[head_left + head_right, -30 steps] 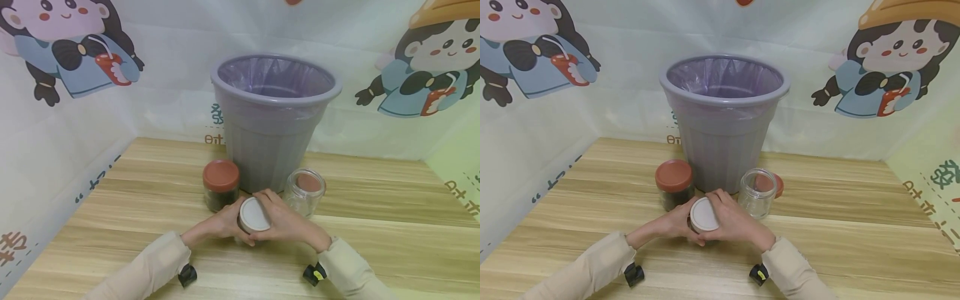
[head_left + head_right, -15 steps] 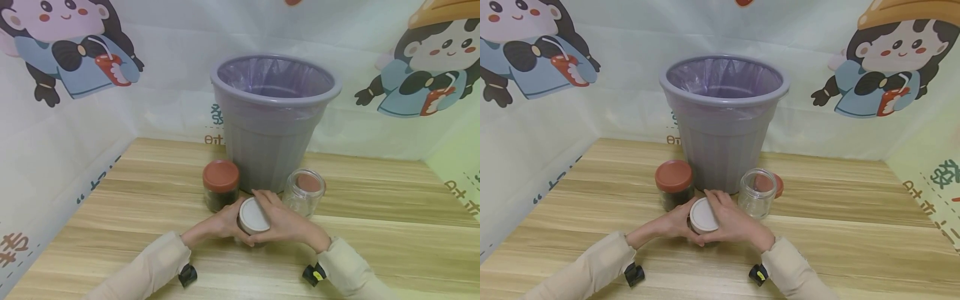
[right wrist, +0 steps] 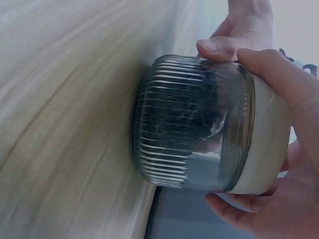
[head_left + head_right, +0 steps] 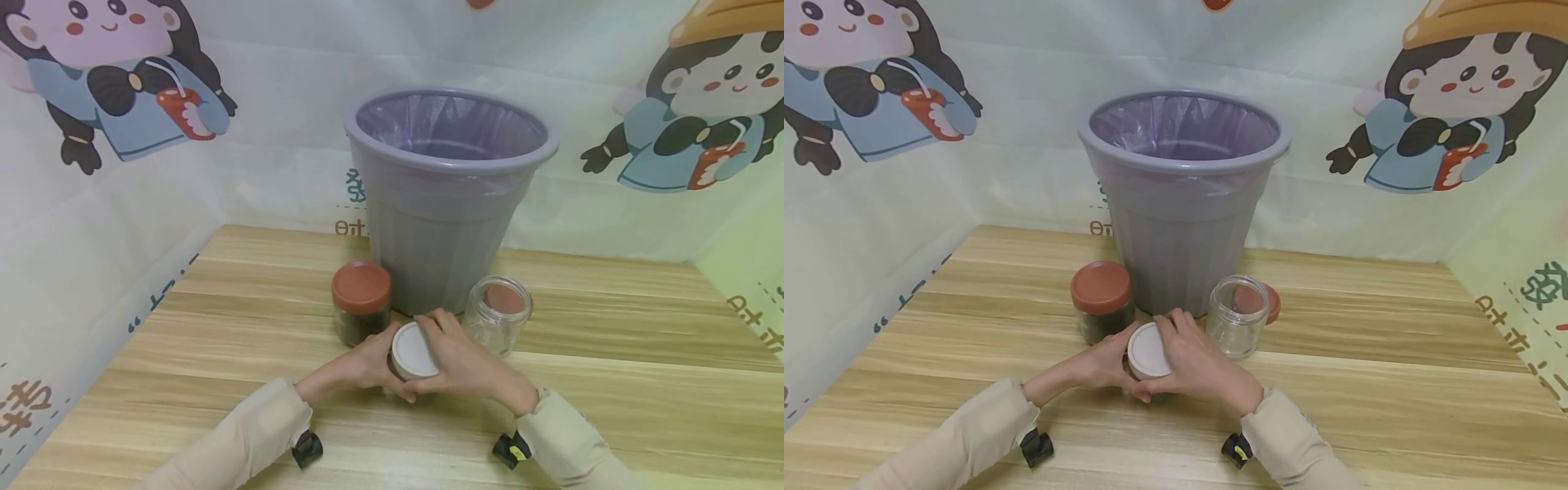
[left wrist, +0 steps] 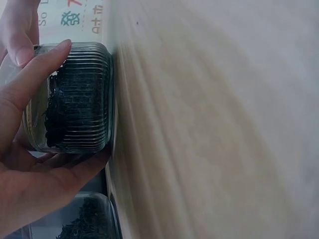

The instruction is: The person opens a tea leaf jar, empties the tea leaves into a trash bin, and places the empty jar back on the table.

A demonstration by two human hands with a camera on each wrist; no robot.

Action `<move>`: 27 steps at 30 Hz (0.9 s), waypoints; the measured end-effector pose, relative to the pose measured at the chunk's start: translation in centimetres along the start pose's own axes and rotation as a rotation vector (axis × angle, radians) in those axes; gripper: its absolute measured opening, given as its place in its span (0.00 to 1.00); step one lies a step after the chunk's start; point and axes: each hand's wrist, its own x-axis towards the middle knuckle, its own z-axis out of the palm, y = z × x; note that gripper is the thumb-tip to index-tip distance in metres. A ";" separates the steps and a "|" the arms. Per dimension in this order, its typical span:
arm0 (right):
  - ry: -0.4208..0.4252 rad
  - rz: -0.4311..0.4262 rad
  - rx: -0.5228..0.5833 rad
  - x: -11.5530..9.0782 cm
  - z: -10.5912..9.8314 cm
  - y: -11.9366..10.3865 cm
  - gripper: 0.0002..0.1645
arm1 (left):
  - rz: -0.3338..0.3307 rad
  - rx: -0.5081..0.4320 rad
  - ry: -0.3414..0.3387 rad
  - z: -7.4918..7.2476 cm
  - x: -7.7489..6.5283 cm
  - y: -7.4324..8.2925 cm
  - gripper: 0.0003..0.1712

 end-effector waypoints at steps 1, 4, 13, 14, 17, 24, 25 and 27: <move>-0.011 0.004 0.021 0.0 0.0 0.0 0.51 | 0.001 -0.005 -0.003 0.0 0.0 0.0 0.51; -0.047 0.019 0.074 0.1 -0.2 0.1 0.52 | 0.002 -0.019 -0.012 0.0 0.0 -0.1 0.51; -0.142 0.030 0.201 0.3 -0.9 0.4 0.49 | 0.015 -0.036 -0.022 0.0 0.1 -0.3 0.51; -0.150 0.025 0.208 0.4 -1.0 0.4 0.49 | 0.017 -0.039 -0.024 0.0 0.1 -0.3 0.50; -0.177 0.013 0.234 0.5 -1.3 0.6 0.48 | 0.017 -0.041 -0.027 0.0 0.1 -0.3 0.50; -0.217 -0.013 0.267 0.8 -1.9 1.1 0.48 | 0.025 -0.043 -0.039 -0.1 0.1 -0.3 0.52; -0.220 -0.017 0.268 0.9 -2.0 1.2 0.48 | 0.025 -0.044 -0.040 -0.1 0.2 -0.3 0.52; -0.230 -0.024 0.266 0.9 -2.2 1.3 0.48 | 0.026 -0.049 -0.044 -0.2 0.2 -0.3 0.53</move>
